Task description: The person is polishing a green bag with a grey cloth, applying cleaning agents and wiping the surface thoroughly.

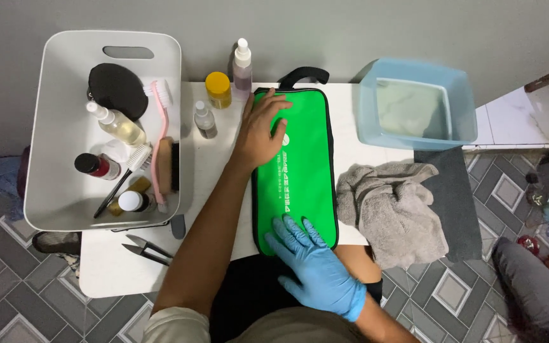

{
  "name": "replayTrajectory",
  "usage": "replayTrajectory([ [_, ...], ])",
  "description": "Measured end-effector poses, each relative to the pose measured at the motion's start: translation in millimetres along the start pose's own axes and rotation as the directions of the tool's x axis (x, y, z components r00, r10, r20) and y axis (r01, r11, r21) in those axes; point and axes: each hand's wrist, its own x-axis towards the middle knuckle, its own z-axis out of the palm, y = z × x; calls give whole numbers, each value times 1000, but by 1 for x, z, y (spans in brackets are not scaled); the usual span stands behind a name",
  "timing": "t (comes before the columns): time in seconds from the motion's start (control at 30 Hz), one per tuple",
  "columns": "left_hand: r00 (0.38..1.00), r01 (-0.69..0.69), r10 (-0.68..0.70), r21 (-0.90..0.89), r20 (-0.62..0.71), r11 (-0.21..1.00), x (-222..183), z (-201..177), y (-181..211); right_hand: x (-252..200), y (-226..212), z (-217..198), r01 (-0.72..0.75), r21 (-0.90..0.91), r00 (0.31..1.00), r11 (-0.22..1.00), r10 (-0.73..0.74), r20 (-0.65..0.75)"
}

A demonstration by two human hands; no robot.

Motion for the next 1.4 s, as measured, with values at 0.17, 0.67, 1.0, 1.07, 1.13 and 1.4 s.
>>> replayTrajectory([
  [0.17,999,10,-12,66,36,998,-1,3,0,21,26,-28,-68,135,973,989,96,-211],
  [0.67,990,-136,113,368,84,920,7,1,46,56,69,10,-470,-264,880,842,424,-213],
  [1.0,945,15,-122,333,303,943,-7,18,39,54,70,11,-468,-224,880,855,427,-209],
  [1.07,936,19,-132,327,327,945,-6,13,43,52,69,12,-459,-216,884,862,418,-211],
  [1.13,930,19,-136,324,343,946,-4,11,44,47,65,9,-446,-215,889,869,401,-221],
  [1.4,968,85,-104,92,229,992,-3,14,31,-3,19,-108,-330,142,782,933,355,-513],
])
